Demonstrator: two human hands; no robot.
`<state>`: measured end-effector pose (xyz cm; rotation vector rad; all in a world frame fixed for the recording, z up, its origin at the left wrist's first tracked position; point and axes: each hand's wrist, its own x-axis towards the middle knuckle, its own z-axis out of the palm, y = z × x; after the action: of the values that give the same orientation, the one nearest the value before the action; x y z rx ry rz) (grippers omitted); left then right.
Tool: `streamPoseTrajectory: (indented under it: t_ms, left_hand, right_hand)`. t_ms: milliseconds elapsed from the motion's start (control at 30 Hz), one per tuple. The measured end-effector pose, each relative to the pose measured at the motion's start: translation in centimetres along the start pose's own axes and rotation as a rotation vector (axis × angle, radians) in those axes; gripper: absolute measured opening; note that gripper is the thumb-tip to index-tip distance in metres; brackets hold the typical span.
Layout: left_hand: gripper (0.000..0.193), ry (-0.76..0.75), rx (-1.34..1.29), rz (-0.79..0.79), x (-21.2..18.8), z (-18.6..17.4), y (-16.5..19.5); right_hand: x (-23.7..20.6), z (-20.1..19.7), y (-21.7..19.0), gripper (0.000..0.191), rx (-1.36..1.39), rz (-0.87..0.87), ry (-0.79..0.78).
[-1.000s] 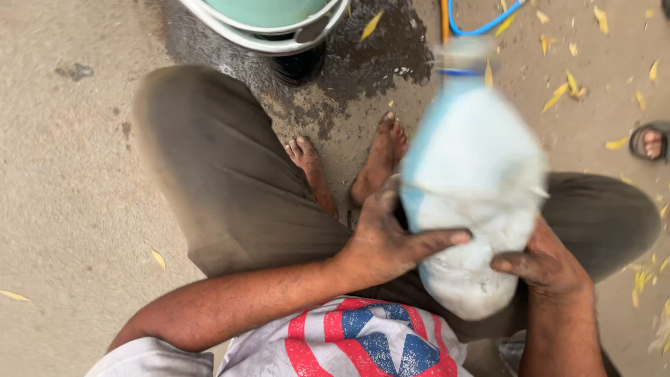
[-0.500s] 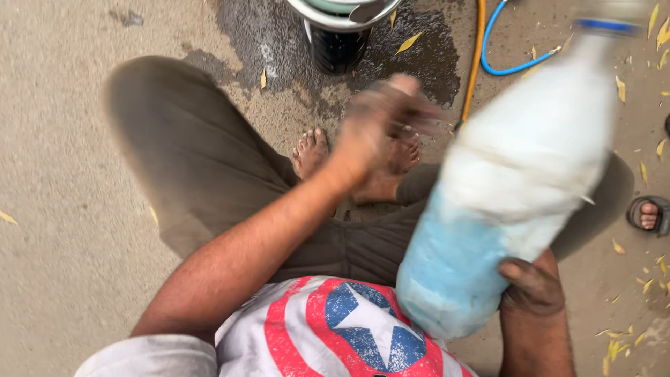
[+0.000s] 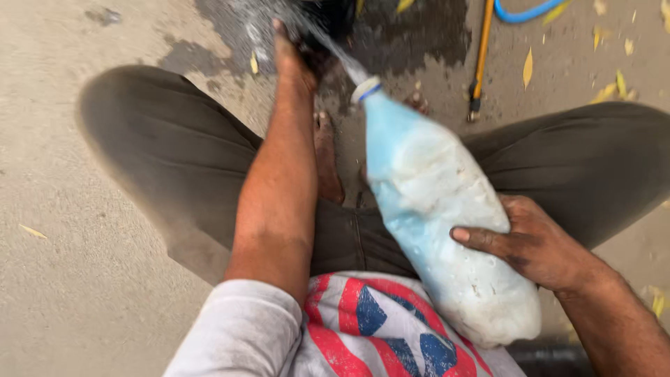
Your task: The person pours liquid from a plastic bottle into a scooter tire, then uses a screwdriver to manipulate the valve area. They repeat the pouring and wiping actions on the tire and valve stem.
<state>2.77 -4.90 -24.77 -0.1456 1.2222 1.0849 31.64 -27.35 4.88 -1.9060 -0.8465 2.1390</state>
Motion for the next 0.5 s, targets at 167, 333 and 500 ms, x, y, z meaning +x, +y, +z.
streamPoseTrajectory:
  t_ms: [167, 333, 500]
  left_hand:
    - [0.095, -0.066, -0.052, -0.012, 0.7, -0.3, -0.4]
    - [0.091, -0.156, -0.115, -0.030, 1.0, 1.0, -0.4]
    - [0.099, -0.131, -0.184, -0.048, 2.3, 0.8, 0.1]
  right_hand:
    - [0.5, -0.4, 1.9, 0.037, -0.029, 0.044, 0.116]
    - [0.1, -0.9, 2.2, 0.034, -0.013, -0.028, 0.073]
    - [0.9, -0.4, 1.5, 0.031, -0.034, 0.049, 0.073]
